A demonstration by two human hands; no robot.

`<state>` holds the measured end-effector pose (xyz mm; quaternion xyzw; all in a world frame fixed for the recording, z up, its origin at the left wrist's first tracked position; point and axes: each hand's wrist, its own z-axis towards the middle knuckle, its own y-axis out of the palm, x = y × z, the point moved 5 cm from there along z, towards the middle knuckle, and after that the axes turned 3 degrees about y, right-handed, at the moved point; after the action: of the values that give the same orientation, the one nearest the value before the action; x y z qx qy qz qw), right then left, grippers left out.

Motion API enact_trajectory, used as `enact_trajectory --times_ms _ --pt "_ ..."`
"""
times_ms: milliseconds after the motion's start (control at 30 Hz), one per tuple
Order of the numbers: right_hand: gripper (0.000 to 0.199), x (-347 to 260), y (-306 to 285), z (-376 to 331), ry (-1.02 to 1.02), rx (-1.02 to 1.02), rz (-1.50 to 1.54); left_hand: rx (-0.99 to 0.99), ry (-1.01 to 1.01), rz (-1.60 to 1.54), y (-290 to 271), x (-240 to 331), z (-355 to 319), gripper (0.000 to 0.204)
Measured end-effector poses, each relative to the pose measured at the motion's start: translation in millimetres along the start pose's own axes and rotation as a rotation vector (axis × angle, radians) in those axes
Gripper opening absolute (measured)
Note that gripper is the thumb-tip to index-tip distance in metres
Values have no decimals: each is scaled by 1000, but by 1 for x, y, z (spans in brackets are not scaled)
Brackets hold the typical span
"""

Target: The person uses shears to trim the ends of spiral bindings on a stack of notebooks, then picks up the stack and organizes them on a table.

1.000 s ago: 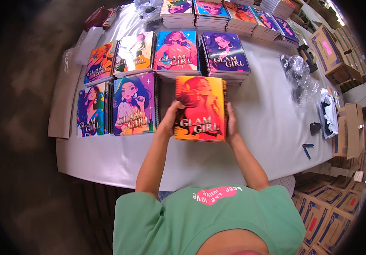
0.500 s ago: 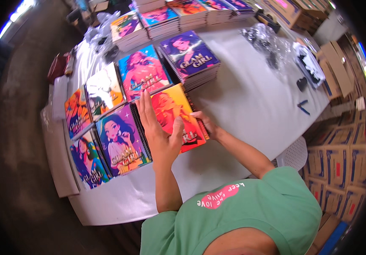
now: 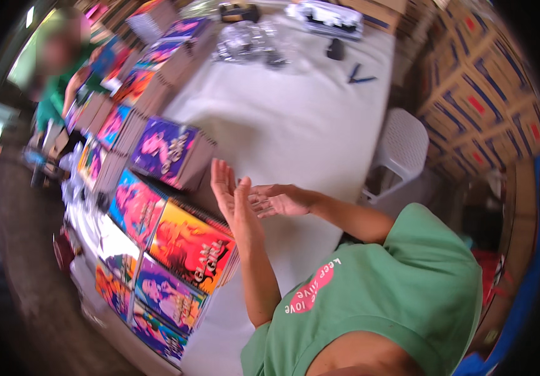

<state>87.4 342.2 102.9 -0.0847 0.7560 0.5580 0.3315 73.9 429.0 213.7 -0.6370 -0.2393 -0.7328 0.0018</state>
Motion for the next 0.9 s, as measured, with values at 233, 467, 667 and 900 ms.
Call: enact_trajectory --times_ms 233,467,667,900 --pt "75 -60 -72 -194 -304 159 -132 -573 -316 31 144 -84 -65 60" --pt "44 74 -338 -401 -1021 1295 934 -738 107 749 256 -204 -63 75" --pt "77 195 -444 -421 -810 1503 1616 -530 213 1500 299 -272 -44 110" --pt "91 115 -473 -449 -1528 1037 1848 -533 261 1800 325 -300 -47 102"
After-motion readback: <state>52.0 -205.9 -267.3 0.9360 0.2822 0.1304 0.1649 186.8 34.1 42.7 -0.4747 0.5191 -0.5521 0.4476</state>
